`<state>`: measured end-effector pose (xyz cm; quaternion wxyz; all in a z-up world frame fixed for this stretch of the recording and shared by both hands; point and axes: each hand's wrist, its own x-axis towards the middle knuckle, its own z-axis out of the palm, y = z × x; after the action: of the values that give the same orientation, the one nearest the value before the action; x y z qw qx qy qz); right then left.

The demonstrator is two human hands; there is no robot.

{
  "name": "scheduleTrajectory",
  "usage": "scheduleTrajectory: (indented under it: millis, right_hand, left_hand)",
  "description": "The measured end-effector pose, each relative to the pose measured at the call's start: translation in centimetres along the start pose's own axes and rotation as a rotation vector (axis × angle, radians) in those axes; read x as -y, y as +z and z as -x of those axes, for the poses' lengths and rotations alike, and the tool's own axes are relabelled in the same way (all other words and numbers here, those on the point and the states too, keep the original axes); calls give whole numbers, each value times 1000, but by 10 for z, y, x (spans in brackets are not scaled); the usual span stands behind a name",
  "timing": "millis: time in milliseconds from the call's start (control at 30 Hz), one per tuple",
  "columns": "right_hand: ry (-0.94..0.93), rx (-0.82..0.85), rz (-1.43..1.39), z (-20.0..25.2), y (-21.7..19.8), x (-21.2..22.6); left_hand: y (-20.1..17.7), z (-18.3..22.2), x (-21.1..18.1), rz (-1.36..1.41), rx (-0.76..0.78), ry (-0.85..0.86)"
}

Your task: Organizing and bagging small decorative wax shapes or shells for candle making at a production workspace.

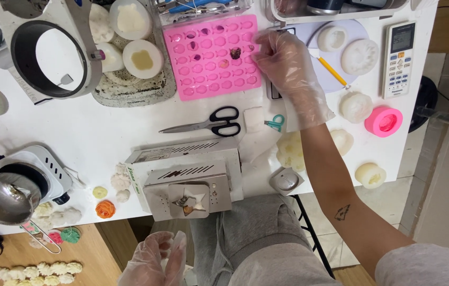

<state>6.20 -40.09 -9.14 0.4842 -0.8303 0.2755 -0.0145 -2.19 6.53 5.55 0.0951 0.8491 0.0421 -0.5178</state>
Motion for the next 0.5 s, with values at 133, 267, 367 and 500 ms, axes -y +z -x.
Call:
scheduleTrajectory:
  millis: [133, 267, 367, 500]
  right_hand:
    - [-17, -38, 75, 4, -2, 3]
    - [-135, -79, -9, -2, 13, -12]
    - [-240, -139, 314, -11, 27, -26]
    - [-370, -225, 241, -12, 33, -29]
  left_hand:
    - [-7, 3, -18, -8, -8, -41]
    - [-10, 1, -22, -2, -32, -1]
    - [-6, -7, -8, -15, 25, 92]
    - [-16, 4, -37, -30, -16, 32]
